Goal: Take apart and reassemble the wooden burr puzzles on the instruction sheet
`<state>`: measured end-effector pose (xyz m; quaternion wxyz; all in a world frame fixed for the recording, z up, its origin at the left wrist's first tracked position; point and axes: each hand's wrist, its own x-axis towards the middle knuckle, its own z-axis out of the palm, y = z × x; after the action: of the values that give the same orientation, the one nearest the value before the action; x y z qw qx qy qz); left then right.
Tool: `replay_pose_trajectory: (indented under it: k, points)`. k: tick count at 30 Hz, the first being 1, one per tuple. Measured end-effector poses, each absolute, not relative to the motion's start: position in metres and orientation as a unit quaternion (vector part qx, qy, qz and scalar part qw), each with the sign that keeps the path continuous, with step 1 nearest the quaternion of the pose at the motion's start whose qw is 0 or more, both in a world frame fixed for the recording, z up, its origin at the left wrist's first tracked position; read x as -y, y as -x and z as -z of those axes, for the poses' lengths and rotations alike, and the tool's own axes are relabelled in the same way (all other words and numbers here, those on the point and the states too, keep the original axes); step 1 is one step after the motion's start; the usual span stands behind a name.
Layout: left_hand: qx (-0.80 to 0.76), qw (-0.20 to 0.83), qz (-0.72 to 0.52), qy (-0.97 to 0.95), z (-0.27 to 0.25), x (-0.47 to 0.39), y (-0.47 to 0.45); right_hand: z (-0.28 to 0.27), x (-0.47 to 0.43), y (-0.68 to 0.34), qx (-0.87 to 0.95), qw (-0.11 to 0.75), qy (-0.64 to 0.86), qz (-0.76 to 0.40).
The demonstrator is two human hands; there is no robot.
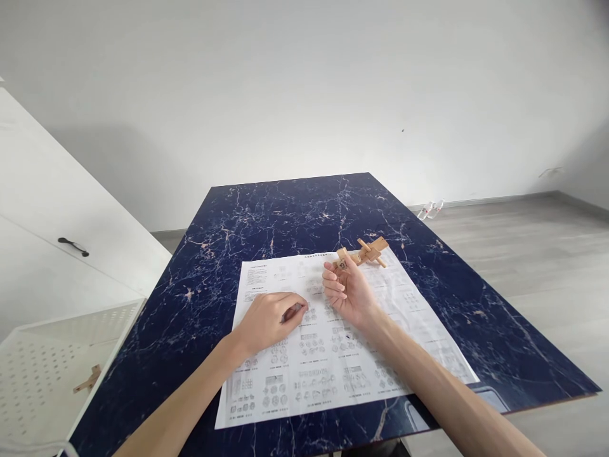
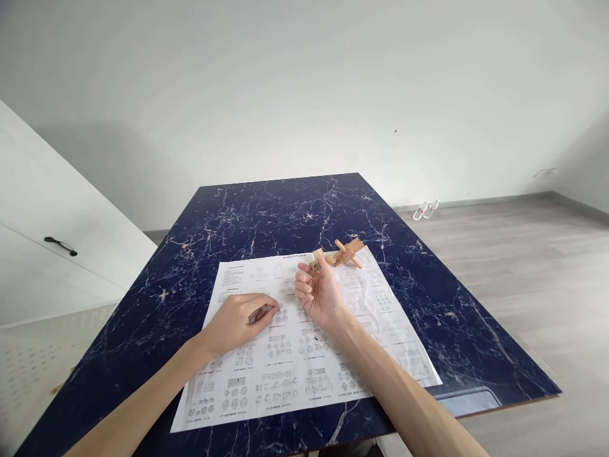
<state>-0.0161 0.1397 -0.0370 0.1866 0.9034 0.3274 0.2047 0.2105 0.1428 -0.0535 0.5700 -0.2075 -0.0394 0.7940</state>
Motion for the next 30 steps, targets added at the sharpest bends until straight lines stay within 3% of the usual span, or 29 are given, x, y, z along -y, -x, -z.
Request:
replay_pose_trajectory:
  k: [9,15,18,23,30]
  points:
    - [-0.366,0.208,-0.216,-0.881,0.037,-0.138,0.015,0.041,-0.131,-0.197,0.253,0.525,0.357,-0.73]
    - [-0.478,0.339,-0.345,-0.733,0.031,-0.141,0.014,0.034,-0.117,-0.187,0.508,0.403,0.47,-0.599]
    - [-0.444,0.428,-0.383,-0.687,0.03,-0.143,0.016,0.033,-0.113,-0.185,0.602,0.371,0.474,-0.525]
    - [-0.327,0.594,-0.341,-0.651,0.036,-0.145,0.022,0.035,-0.11,-0.184,0.67,0.356,0.449,-0.472]
    - [-0.306,0.604,-0.342,-0.652,0.029,-0.144,0.02,0.035,-0.109,-0.184,0.678,0.377,0.444,-0.448]
